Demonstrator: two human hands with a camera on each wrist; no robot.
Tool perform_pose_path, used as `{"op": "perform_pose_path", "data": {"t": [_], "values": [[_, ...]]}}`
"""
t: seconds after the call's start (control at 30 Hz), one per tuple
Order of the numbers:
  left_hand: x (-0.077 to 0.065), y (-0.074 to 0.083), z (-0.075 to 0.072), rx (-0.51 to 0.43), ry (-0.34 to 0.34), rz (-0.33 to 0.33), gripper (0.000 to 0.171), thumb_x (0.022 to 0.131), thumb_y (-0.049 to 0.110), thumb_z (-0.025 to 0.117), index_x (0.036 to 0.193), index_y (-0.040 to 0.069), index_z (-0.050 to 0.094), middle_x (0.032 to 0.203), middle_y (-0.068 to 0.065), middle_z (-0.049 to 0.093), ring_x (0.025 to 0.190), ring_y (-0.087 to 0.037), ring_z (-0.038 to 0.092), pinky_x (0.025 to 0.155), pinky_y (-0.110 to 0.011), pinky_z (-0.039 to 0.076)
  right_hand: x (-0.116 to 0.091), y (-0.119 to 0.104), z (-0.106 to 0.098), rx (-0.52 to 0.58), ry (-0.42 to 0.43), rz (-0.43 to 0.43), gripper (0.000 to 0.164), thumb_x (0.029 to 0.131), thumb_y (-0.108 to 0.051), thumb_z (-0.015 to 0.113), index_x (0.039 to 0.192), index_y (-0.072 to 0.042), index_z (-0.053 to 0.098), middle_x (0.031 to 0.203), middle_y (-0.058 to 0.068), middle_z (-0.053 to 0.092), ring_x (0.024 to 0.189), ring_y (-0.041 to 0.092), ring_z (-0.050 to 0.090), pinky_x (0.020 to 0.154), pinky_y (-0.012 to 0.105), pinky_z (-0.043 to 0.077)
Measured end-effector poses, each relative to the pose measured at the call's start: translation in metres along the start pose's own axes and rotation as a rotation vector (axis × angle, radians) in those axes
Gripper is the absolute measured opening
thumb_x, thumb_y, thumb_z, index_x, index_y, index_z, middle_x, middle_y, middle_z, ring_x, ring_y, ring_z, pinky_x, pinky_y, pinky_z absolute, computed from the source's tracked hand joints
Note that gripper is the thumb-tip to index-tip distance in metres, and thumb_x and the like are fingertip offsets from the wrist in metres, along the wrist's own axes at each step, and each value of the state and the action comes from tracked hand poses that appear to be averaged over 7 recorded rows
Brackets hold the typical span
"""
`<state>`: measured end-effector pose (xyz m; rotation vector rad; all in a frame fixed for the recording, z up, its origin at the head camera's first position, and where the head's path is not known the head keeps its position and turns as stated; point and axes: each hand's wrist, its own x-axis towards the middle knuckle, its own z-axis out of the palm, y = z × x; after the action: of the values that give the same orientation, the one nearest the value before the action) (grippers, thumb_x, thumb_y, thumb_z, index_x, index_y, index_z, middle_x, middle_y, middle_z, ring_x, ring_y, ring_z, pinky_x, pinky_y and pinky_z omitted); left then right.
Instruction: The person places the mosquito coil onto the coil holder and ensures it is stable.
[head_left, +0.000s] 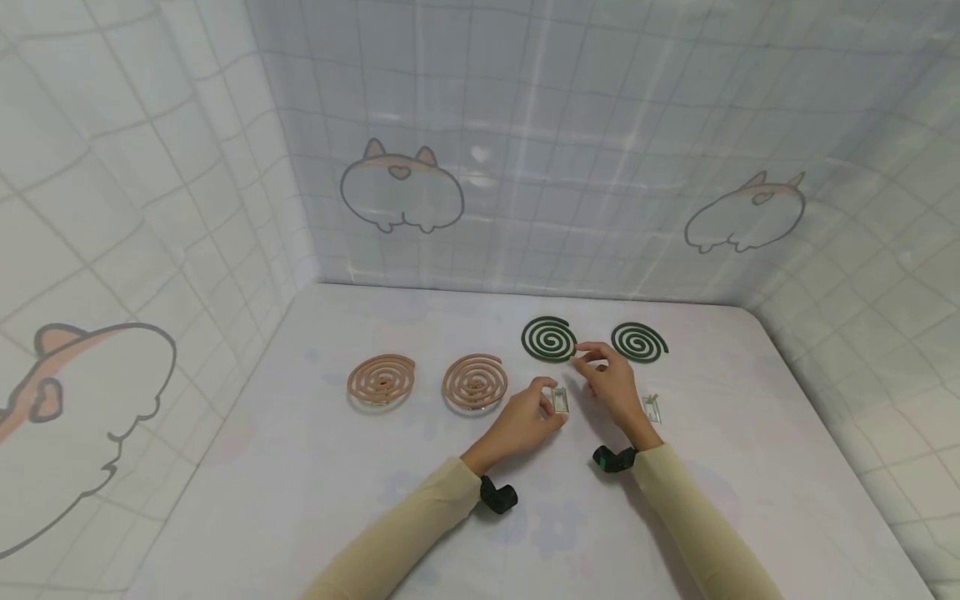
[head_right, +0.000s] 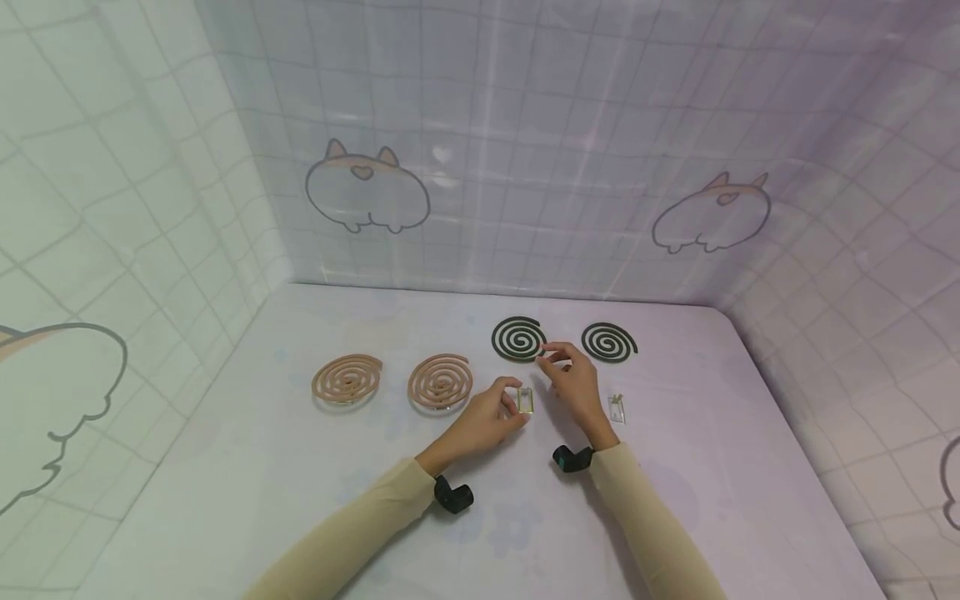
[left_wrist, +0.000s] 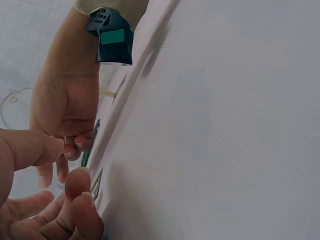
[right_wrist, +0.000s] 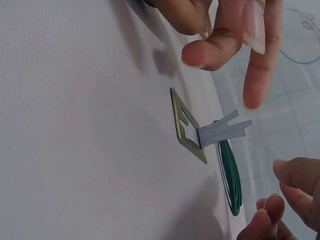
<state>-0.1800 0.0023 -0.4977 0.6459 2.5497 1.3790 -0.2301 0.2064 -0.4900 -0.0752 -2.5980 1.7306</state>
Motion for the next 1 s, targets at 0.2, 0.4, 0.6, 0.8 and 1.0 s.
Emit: {"op": "perform_pose_path", "data": {"t": [0.2, 0.4, 0.6, 0.8, 1.0], "values": [[0.009, -0.002, 0.005, 0.022, 0.009, -0.014, 0.054, 0.097, 0.027, 0.073, 0.141, 0.009, 0.048, 0.09, 0.006, 0.067, 0.079, -0.006, 0.061, 0.077, -0.026, 0.05, 0.004, 0.004, -0.001, -0.032, 0.021, 0.01, 0.036, 0.096, -0.027, 0.076, 0.128, -0.014, 0.068, 0.112, 0.013, 0.066, 0.058, 0.017, 0.054, 0.048, 0.025, 0.045], [0.015, 0.0, 0.009, 0.037, 0.051, -0.048, 0.049, 0.097, 0.027, 0.073, 0.137, 0.008, 0.052, 0.084, 0.008, 0.066, 0.077, -0.007, 0.06, 0.075, -0.027, 0.049, 0.008, 0.008, -0.003, -0.028, 0.02, 0.015, 0.036, 0.096, -0.027, 0.076, 0.128, -0.013, 0.068, 0.112, 0.013, 0.065, 0.058, 0.016, 0.054, 0.049, 0.024, 0.045], [0.018, -0.002, 0.011, 0.017, 0.077, -0.101, 0.046, 0.096, 0.023, 0.073, 0.135, 0.005, 0.055, 0.078, 0.009, 0.065, 0.055, -0.005, 0.055, 0.056, -0.024, 0.047, 0.014, 0.008, -0.001, -0.034, 0.017, 0.018, 0.037, 0.097, -0.025, 0.075, 0.13, -0.011, 0.066, 0.112, 0.014, 0.064, 0.056, 0.013, 0.053, 0.048, 0.024, 0.044], [0.022, -0.007, 0.012, -0.066, 0.082, -0.139, 0.044, 0.093, 0.016, 0.076, 0.131, 0.005, 0.057, 0.077, 0.007, 0.066, 0.038, -0.007, 0.051, 0.037, -0.024, 0.043, 0.023, 0.011, 0.001, -0.027, 0.036, 0.028, 0.035, 0.097, -0.023, 0.075, 0.129, -0.013, 0.067, 0.111, 0.013, 0.063, 0.057, 0.014, 0.054, 0.048, 0.024, 0.044], [0.025, -0.01, 0.011, -0.105, 0.053, -0.174, 0.043, 0.091, 0.015, 0.078, 0.129, 0.007, 0.059, 0.076, 0.007, 0.064, 0.039, -0.008, 0.052, 0.035, -0.023, 0.041, 0.031, 0.011, 0.002, -0.028, -0.005, 0.075, 0.039, 0.097, -0.026, 0.075, 0.132, -0.013, 0.064, 0.113, 0.014, 0.063, 0.054, 0.013, 0.051, 0.046, 0.025, 0.042]]}}
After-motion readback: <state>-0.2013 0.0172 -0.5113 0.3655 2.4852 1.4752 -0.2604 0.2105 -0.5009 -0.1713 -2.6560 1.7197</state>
